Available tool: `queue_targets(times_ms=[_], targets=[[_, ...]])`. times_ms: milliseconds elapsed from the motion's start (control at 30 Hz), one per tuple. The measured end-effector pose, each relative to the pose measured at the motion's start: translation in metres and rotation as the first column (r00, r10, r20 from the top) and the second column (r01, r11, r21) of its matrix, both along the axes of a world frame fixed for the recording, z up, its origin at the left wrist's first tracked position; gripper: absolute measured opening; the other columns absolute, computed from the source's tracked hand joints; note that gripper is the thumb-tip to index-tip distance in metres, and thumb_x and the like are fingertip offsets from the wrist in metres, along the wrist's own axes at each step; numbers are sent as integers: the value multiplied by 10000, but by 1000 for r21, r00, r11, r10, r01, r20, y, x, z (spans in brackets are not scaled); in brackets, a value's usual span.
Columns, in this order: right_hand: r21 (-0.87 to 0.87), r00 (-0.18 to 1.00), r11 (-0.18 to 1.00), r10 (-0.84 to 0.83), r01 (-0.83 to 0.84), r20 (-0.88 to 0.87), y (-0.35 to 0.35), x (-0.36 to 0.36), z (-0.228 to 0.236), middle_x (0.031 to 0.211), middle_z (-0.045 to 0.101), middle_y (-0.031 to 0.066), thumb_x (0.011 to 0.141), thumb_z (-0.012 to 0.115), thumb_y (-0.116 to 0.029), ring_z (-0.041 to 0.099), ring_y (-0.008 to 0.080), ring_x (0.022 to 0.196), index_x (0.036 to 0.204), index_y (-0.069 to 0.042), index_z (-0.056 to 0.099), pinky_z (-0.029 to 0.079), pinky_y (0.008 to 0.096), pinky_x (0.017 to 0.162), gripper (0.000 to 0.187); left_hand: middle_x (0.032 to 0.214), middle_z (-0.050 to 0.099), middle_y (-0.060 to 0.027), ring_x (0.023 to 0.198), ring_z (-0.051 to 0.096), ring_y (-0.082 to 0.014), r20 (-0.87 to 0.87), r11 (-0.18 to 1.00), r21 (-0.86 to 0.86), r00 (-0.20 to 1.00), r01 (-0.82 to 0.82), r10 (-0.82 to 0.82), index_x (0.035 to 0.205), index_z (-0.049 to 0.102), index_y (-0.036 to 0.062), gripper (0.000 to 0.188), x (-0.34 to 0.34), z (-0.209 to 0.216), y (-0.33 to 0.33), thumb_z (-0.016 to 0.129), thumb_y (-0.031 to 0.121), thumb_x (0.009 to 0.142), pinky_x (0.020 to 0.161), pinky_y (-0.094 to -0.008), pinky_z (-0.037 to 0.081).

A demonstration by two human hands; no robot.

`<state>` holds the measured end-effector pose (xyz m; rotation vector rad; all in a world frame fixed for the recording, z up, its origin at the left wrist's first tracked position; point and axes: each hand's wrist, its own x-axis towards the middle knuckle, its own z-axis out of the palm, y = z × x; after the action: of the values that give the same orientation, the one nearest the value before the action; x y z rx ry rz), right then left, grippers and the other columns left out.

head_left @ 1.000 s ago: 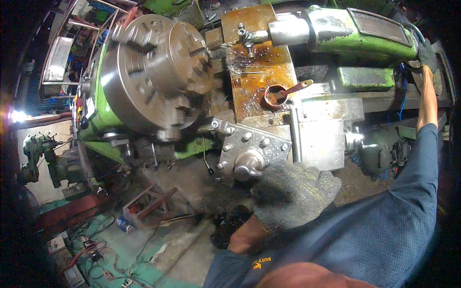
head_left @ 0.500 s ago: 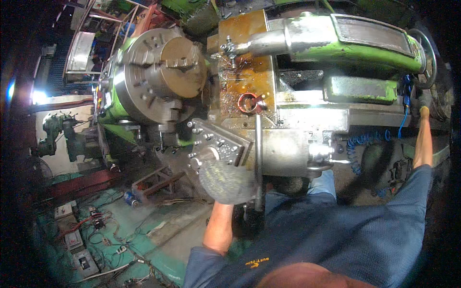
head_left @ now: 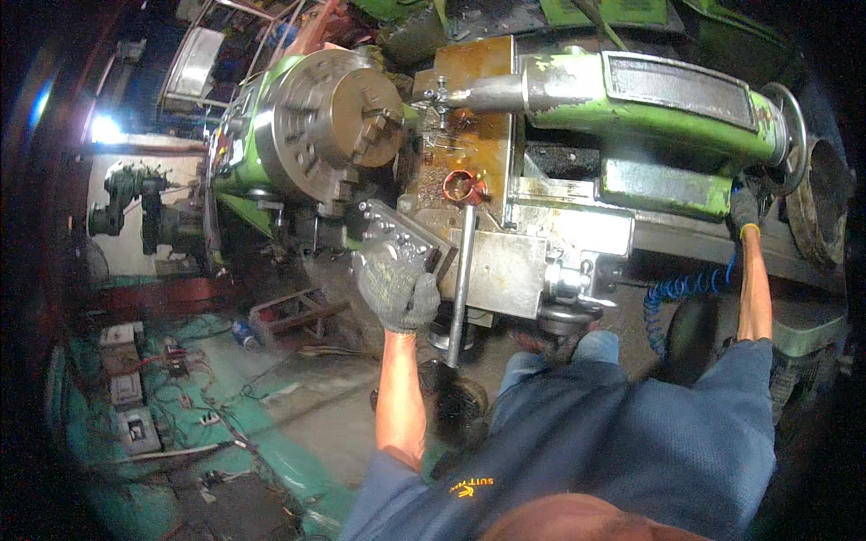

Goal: The person operates a green industrial lathe, using gloved hands to manipulate the control levers and knobs. They adjust the tool post and engage the cutting tool against a rotating metal workpiece, generating metal shavings. The person also uses a blue air hose to blow away debris from the machine bed and work area.

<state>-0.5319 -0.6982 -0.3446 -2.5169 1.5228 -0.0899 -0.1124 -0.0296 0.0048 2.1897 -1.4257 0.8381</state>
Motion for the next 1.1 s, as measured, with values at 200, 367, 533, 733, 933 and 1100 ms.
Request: queue_targets(times_ms=[200, 367, 533, 733, 933, 1100], targets=[[181, 843, 974, -208, 134, 497, 42, -6, 30, 890, 697, 37, 958, 702, -423, 659, 238, 836, 1275, -42, 688, 526, 443, 794, 496, 939, 724, -98, 941, 676, -368, -74, 997, -54, 996, 51, -55, 896, 765, 153, 159, -4, 1, 5, 663, 274, 883, 954, -543, 493], [383, 465, 917, -390, 113, 795, 155, -67, 60, 1385, 632, 100, 895, 808, -178, 580, 252, 1237, 1516, -24, 508, 411, 399, 1127, 707, 783, 663, -77, 768, 632, -324, -30, 999, 35, 999, 35, -34, 828, 730, 156, 114, -1, 2, 5, 682, 251, 786, 716, -507, 475], [389, 33, 873, -397, -295, 917, 244, -80, 86, 1328, 635, 80, 880, 737, 44, 613, 200, 1172, 1461, -3, 544, 503, 377, 1048, 614, 717, 618, -63, 710, 614, -304, 25, 998, -46, 999, -35, 36, 724, 646, 159, 209, 10, -22, 3, 684, 360, 773, 650, -466, 458], [337, 626, 834, 13, -437, 779, 306, 58, 242, 1147, 704, 45, 889, 800, -184, 637, 178, 1094, 1381, 8, 614, 504, 361, 992, 559, 762, 636, -67, 785, 592, -276, 208, 889, 154, 893, -432, 398, 785, 669, 158, 306, -2, -18, -6, 654, 463, 781, 693, -477, 421], [69, 677, 782, 488, -620, 552, 310, 252, 297, 1097, 742, 221, 798, 829, -289, 717, 367, 1051, 1233, -40, 693, 547, 411, 918, 520, 644, 603, -102, 638, 593, -346, -31, 982, -180, 998, 53, -60, 644, 636, 147, 226, 2, 1, -7, 708, 335, 748, 609, -462, 452], [175, 667, 677, 586, -715, 460, 340, 332, 328, 1106, 735, 239, 763, 809, -262, 704, 396, 1048, 1181, -49, 713, 541, 462, 919, 480, 677, 642, -127, 642, 634, -349, -36, 993, -110, 998, -52, 48, 659, 649, 145, 255, -5, 6, -6, 717, 354, 788, 618, -464, 479]])
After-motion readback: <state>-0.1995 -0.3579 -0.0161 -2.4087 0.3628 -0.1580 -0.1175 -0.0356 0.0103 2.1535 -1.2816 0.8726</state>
